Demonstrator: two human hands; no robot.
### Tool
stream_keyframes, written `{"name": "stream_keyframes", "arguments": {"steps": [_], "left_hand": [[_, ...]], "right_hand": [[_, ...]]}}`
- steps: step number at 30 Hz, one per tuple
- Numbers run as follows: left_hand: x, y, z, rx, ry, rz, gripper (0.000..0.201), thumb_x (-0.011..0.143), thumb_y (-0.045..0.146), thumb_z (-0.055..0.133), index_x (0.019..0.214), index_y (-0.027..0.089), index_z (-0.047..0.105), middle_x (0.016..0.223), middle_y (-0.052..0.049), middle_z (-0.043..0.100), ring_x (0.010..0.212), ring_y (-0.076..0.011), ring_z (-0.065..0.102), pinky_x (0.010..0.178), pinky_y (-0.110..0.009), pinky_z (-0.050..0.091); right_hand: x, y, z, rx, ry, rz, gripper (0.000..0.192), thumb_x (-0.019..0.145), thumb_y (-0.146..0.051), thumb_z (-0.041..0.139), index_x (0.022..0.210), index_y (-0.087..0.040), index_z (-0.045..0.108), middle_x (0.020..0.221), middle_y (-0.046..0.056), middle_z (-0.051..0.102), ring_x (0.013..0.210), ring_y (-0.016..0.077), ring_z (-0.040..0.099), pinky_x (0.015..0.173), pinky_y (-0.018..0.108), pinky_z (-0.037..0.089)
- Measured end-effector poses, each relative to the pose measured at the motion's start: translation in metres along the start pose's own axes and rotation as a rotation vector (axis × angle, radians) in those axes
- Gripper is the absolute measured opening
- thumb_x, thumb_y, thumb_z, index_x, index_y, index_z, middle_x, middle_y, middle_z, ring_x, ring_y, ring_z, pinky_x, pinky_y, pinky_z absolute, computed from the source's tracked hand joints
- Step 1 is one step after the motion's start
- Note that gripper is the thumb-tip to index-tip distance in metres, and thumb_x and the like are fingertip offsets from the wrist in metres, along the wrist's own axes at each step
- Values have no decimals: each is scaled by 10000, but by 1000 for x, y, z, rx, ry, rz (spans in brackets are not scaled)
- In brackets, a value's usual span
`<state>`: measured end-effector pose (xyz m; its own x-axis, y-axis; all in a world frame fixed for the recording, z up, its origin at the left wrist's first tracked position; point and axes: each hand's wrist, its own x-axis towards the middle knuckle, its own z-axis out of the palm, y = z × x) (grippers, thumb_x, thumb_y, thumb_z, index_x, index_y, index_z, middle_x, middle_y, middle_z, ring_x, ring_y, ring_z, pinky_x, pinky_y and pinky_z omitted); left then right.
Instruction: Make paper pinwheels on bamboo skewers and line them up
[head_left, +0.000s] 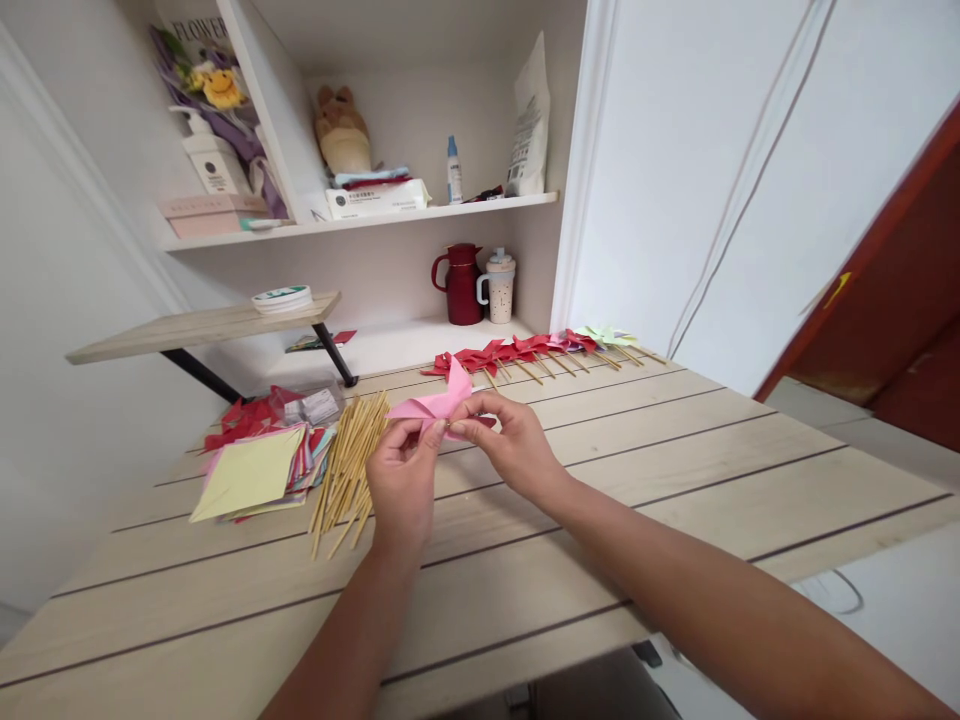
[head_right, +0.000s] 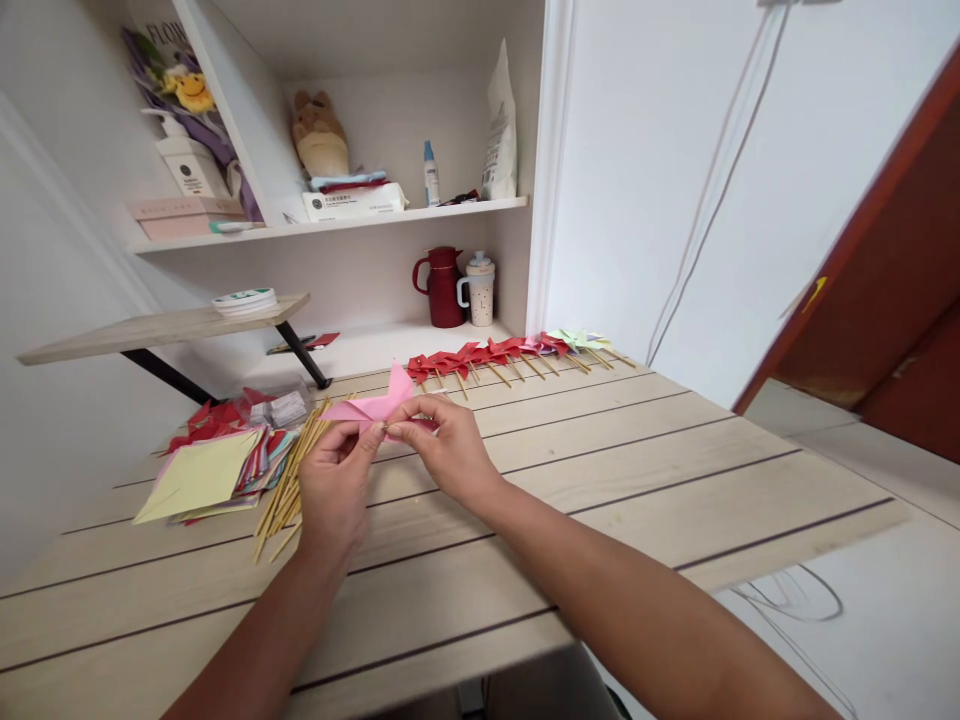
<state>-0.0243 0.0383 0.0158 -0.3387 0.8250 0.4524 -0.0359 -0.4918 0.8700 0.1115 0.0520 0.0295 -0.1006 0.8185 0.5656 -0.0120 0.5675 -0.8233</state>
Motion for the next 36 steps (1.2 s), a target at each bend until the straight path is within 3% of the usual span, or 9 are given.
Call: {"name": "stream_keyframes", "arguments": {"steps": [11,30,36], "left_hand": [[-2,-1,0,71,52,76,155,752,342,789,775,199,734,770,-4,678,748,-150,621,714,-262,495],[-4,7,5,-44,69,-22,151,714,318,802,744,190,728,743,1,683,720,-141,614,701,-259,498],[-4,4,3,29,91,34,168,717,338,801,776,193,741,778,-9,684,749,-153,618,716,-266,489]], "right_hand": [[-3,-4,9,77,52,13,106,820,-290,718,781,-210,661,791,1,671,770,160,594,739,294,471],[-2,-4,6,120,0,62,91,815,-282,705,784,-208,661,808,1,671,785,155,605,738,288,488],[-2,-5,7,150,0,77,107,806,-292,714,776,-205,660,789,0,662,765,153,592,729,292,484]]}}
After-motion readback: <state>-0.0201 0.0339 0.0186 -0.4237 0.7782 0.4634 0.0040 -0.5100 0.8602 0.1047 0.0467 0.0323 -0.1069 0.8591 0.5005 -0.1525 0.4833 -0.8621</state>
